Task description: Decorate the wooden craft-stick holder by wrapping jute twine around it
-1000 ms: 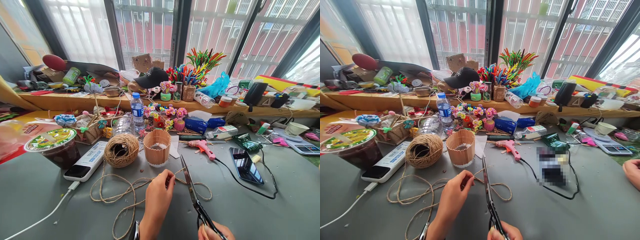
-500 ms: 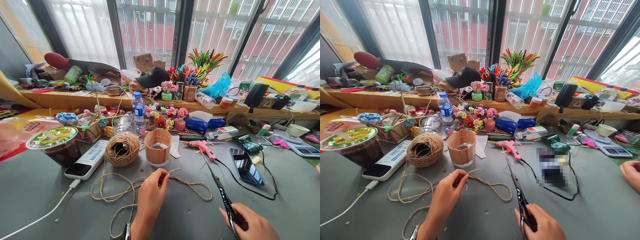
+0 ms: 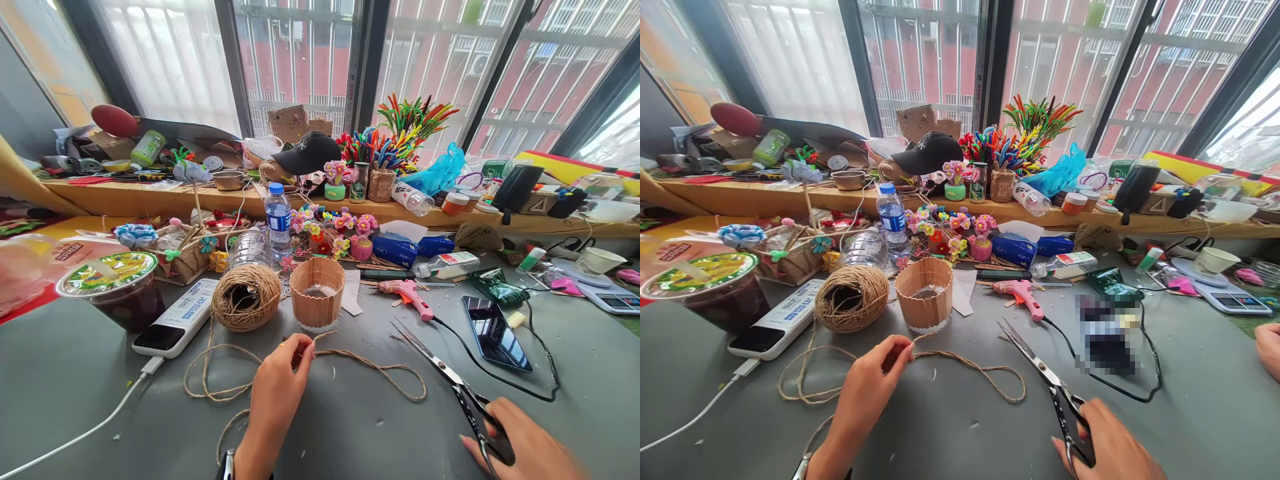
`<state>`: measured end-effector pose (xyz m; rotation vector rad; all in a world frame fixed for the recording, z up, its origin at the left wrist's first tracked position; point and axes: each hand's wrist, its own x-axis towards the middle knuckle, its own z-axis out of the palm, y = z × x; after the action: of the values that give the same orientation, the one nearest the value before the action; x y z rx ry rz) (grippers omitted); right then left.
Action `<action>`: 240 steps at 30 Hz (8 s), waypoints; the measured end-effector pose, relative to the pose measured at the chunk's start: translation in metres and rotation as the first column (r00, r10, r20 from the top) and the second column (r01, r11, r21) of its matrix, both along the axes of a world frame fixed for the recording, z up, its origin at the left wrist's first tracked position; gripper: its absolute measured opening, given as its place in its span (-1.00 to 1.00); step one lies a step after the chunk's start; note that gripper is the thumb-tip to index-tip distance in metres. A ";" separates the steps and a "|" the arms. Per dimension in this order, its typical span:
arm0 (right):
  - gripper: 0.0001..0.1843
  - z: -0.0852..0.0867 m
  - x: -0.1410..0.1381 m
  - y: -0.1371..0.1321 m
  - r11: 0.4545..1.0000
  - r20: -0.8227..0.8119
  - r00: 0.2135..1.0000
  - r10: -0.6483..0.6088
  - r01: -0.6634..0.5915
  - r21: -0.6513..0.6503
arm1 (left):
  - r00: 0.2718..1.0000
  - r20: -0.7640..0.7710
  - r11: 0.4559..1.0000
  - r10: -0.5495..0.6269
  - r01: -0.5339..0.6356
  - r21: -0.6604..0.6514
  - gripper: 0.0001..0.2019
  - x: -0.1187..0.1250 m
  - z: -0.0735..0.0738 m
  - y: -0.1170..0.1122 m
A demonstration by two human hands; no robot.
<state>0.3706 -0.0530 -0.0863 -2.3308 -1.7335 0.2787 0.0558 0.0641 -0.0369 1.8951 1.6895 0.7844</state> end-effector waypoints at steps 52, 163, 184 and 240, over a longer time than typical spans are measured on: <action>-0.76 0.104 -0.088 0.164 0.965 0.284 0.933 0.222 -0.252 0.075 | 0.958 0.112 0.941 -0.263 0.229 0.250 -0.83 0.012 -0.043 0.004; -0.59 0.032 -0.131 0.146 0.922 -0.940 -0.028 0.339 0.209 0.326 | 0.977 0.193 0.659 -0.087 -0.089 0.747 -0.68 0.065 -0.029 0.006; -0.66 0.036 -0.131 0.144 0.967 -0.946 -0.204 0.252 0.071 0.243 | 0.981 0.188 0.680 -0.053 -0.102 0.726 -0.75 0.065 -0.024 0.004; -0.50 0.038 -0.131 0.147 0.933 -0.937 0.049 0.346 0.087 0.349 | 0.887 0.453 0.802 -0.088 -0.207 0.561 -0.91 0.048 -0.018 -0.005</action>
<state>0.2400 0.0936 -0.0480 -0.9835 -0.9944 1.2203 0.1043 0.0595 -0.0552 1.8045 1.2830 1.8132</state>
